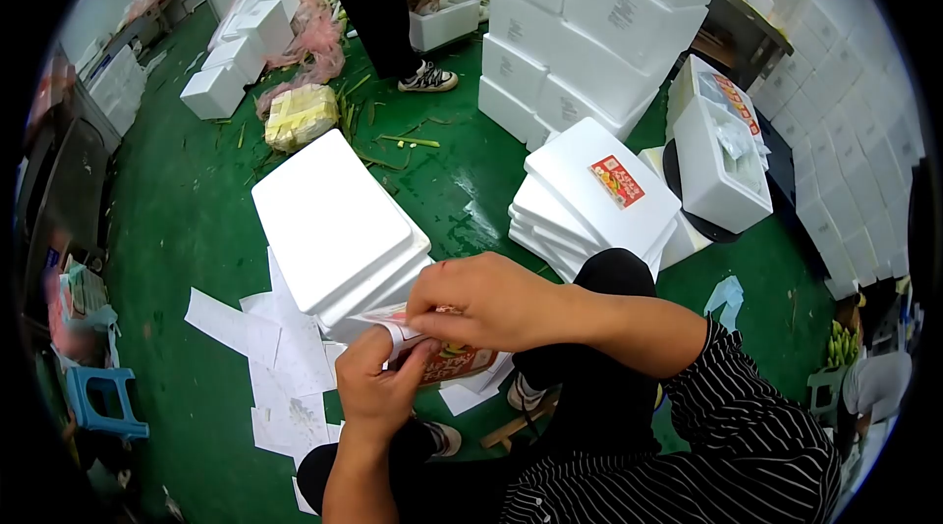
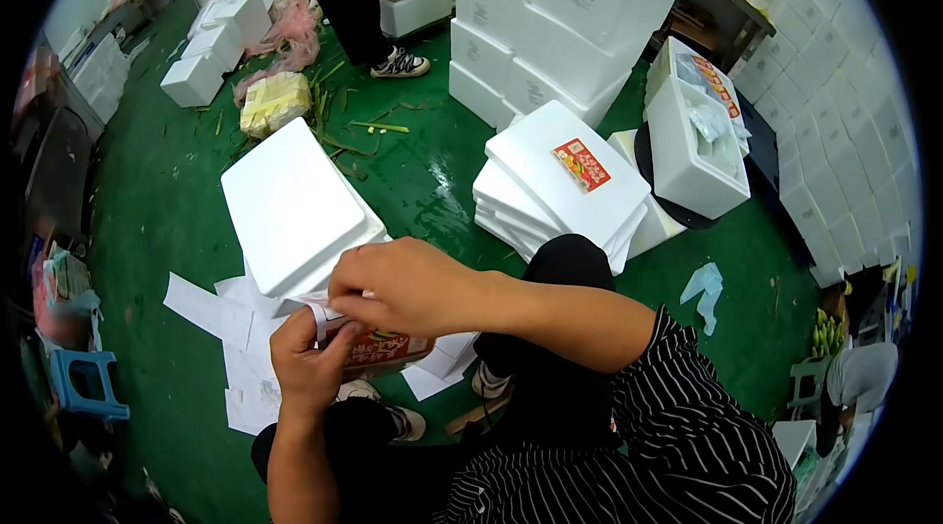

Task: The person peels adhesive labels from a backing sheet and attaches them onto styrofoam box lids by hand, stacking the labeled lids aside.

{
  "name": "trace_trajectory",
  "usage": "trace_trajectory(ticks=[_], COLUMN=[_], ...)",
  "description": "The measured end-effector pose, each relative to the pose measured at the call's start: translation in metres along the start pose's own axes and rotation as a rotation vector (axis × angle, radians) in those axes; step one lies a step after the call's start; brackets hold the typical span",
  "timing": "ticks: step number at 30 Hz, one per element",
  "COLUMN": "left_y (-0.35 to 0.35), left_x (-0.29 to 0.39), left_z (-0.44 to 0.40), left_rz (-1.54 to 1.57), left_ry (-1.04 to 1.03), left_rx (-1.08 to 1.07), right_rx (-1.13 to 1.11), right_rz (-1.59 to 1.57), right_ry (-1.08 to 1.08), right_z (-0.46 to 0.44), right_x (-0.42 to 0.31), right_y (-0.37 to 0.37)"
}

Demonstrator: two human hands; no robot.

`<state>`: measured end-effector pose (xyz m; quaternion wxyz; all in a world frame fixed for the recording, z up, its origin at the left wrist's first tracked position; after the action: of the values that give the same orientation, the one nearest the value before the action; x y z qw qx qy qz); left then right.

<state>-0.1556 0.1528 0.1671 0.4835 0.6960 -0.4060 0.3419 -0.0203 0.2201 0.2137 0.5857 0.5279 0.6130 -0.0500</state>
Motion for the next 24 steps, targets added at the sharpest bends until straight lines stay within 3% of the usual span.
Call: trace_trajectory(ticks=[1, 4, 5, 6, 7, 8, 9, 11, 12, 13, 15, 16, 18, 19, 20, 24], left_y=[-0.001, 0.003, 0.007, 0.012, 0.019, 0.022, 0.01, -0.005, -0.013, -0.012, 0.005, 0.015, 0.022, 0.02, 0.02, 0.012], left_x=[-0.004, -0.041, -0.053, -0.064, -0.078, -0.092, -0.107, -0.112, -0.115, -0.115, -0.106, -0.106, -0.147, -0.167, -0.183, -0.185], left_z=[0.001, 0.007, 0.007, 0.01, 0.015, 0.021, 0.035, 0.043, 0.04, 0.027, -0.011, -0.026, -0.033, -0.031, -0.029, -0.037], left_rz=[-0.007, 0.215, 0.177, -0.02, -0.217, -0.417, -0.527, -0.548, -0.52, -0.557, -0.733, -0.819, -0.843, -0.858, -0.874, -0.777], left_ry=[0.038, 0.444, 0.498, 0.497, 0.496, 0.493, 0.469, 0.223, 0.143, 0.205, 0.112, 0.07, 0.197, 0.25, 0.297, 0.29], left_rx=[-0.022, -0.017, -0.043, -0.164, -0.287, -0.416, -0.647, -0.766, -0.784, -0.745, -0.527, -0.418, -0.379, -0.386, -0.4, -0.384], right_rx=[0.013, 0.23, 0.376, 0.415, 0.497, 0.713, 0.716, 0.757, 0.647, 0.548, 0.137, -0.083, -0.695, -0.732, -0.727, -0.737], right_rz=[-0.003, -0.814, -1.013, -0.986, -1.09, -1.053, -1.069, -0.889, -0.757, -0.642, -0.276, -0.067, 0.218, 0.308, 0.34, 0.408], right_ry=[-0.037, -0.623, -0.755, -0.788, -0.724, -0.748, -0.458, -0.109, 0.059, 0.236, 0.505, 0.564, 0.341, 0.58, 0.576, 0.586], right_z=[0.0, 0.007, 0.009, 0.004, -0.011, -0.023, -0.054, -0.116, -0.149, -0.178, -0.223, -0.238, -0.237, -0.222, -0.218, -0.226], right_x=[0.006, 0.123, 0.155, 0.191, 0.223, 0.235, 0.222, 0.214, 0.184, 0.153, 0.131, 0.139, 0.189, 0.202, 0.234, 0.221], right_y=[0.0, 0.018, 0.033, 0.053, 0.07, 0.094, 0.118, 0.134, 0.115, 0.094, 0.015, -0.031, -0.118, -0.147, -0.155, -0.158])
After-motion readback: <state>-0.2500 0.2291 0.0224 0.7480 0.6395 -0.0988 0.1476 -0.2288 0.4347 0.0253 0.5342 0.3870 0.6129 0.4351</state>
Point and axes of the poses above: each hand's wrist, its own z-axis away from the middle knuckle, its own y-axis out of the back of the hand, x = y × z, the point moved 9 cm from there along -z, towards the middle knuckle, and after that the axes turned 4 degrees about x, right-handed, at the moved point
